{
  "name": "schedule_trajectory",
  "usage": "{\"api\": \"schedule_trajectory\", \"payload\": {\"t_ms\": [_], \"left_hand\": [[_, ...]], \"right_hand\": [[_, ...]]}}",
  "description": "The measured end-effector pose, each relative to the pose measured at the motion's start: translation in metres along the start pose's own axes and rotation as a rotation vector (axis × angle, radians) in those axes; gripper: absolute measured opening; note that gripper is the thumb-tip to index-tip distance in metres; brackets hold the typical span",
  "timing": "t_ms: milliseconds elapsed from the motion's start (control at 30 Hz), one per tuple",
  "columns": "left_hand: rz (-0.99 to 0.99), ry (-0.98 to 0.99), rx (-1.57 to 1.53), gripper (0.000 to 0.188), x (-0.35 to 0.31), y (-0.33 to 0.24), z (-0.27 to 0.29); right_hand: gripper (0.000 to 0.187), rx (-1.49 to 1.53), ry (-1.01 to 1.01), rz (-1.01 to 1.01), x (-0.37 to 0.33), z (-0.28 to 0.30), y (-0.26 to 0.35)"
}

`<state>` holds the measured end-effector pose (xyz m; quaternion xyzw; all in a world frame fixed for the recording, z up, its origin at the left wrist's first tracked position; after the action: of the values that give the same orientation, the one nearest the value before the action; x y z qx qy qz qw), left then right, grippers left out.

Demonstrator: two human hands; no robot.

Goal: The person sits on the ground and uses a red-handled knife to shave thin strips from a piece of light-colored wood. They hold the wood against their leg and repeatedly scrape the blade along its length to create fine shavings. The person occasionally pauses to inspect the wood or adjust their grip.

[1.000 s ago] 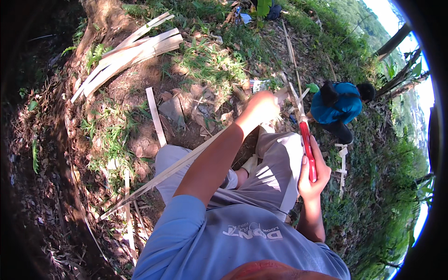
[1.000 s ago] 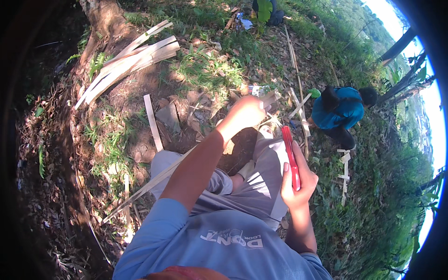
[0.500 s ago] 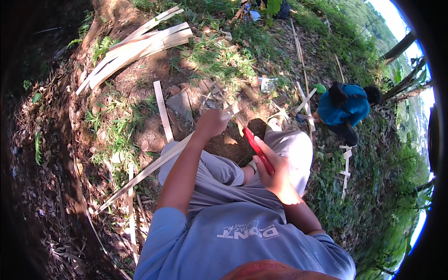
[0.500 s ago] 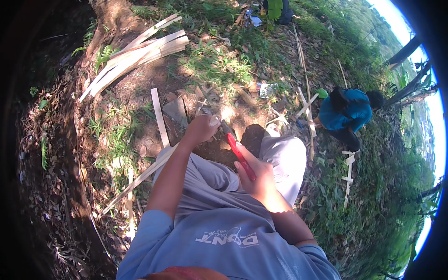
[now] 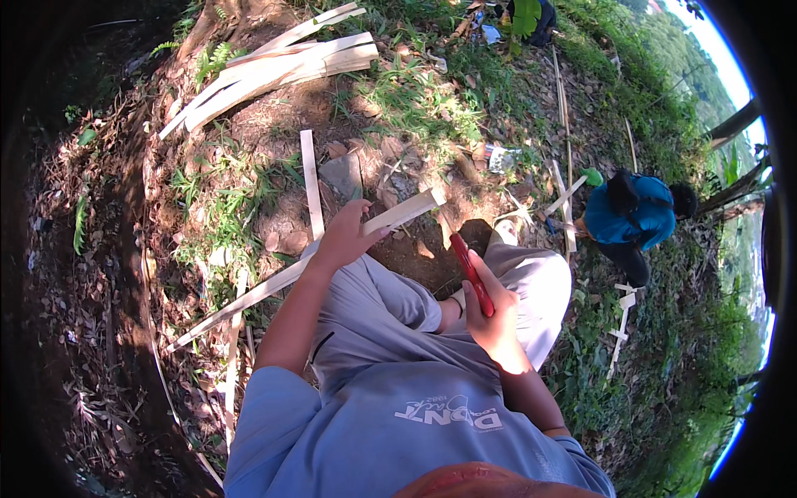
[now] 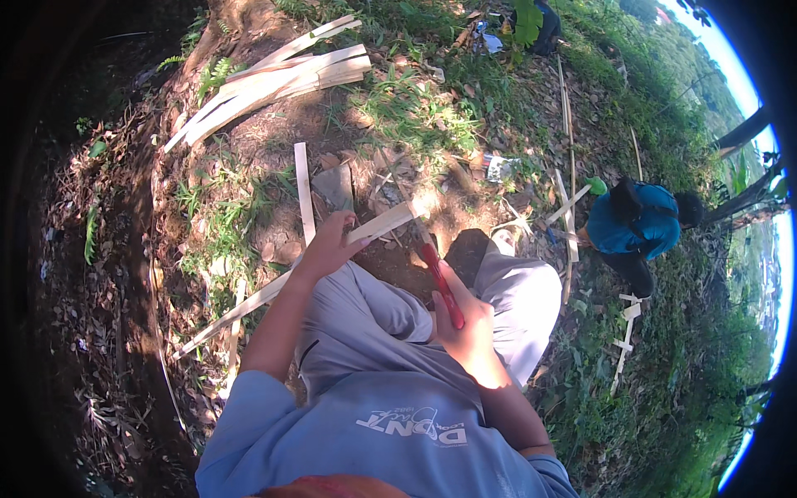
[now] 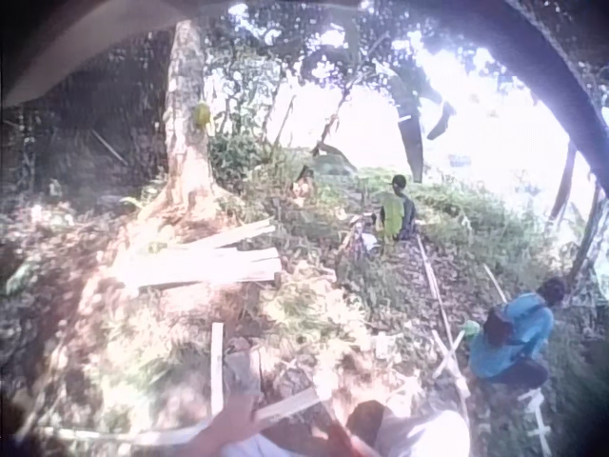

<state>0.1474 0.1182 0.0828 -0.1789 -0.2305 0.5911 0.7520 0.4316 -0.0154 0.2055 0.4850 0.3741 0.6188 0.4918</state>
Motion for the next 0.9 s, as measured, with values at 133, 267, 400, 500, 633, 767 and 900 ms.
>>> {"api": "schedule_trajectory", "payload": {"t_ms": [133, 267, 400, 500, 633, 767, 900], "left_hand": [[0.26, -0.124, 0.105, 0.027, -0.069, 0.126, 0.036], [0.421, 0.101, -0.012, 0.035, -0.158, 0.24, 0.034], [0.448, 0.316, 0.293, 0.046, -0.218, 0.255, 0.039], [0.445, 0.248, 0.326, 0.047, -0.215, 0.228, 0.044], [0.302, 0.235, 0.371, 0.043, -0.214, 0.235, 0.041], [0.233, 0.292, 0.52, 0.046, -0.189, 0.167, 0.064], [0.131, 0.17, 0.603, 0.048, -0.165, 0.125, 0.059]], "right_hand": [[0.05, -0.005, 0.027, 0.069, -0.003, 0.001, 0.0], [0.052, -0.016, 0.072, 0.125, -0.007, -0.003, -0.007], [0.052, -0.004, 0.077, 0.112, -0.002, -0.005, -0.003], [0.052, 0.007, 0.075, 0.097, -0.001, -0.001, -0.006], [0.052, -0.046, 0.088, 0.166, 0.0, 0.006, 0.003], [0.06, -0.091, 0.08, 0.18, 0.004, 0.016, 0.016], [0.052, -0.233, -0.046, 0.368, -0.004, 0.036, 0.033]]}}
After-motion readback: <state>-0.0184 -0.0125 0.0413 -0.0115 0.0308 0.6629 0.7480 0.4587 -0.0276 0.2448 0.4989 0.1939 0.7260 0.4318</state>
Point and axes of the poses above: each hand's wrist, its own x-axis towards the middle knuckle, its own z-axis out of the back of the hand, y = z × x, the point moved 8 cm from there along x, towards the middle knuckle, and after that the axes turned 15 degrees about x, right-handed, at the moved point
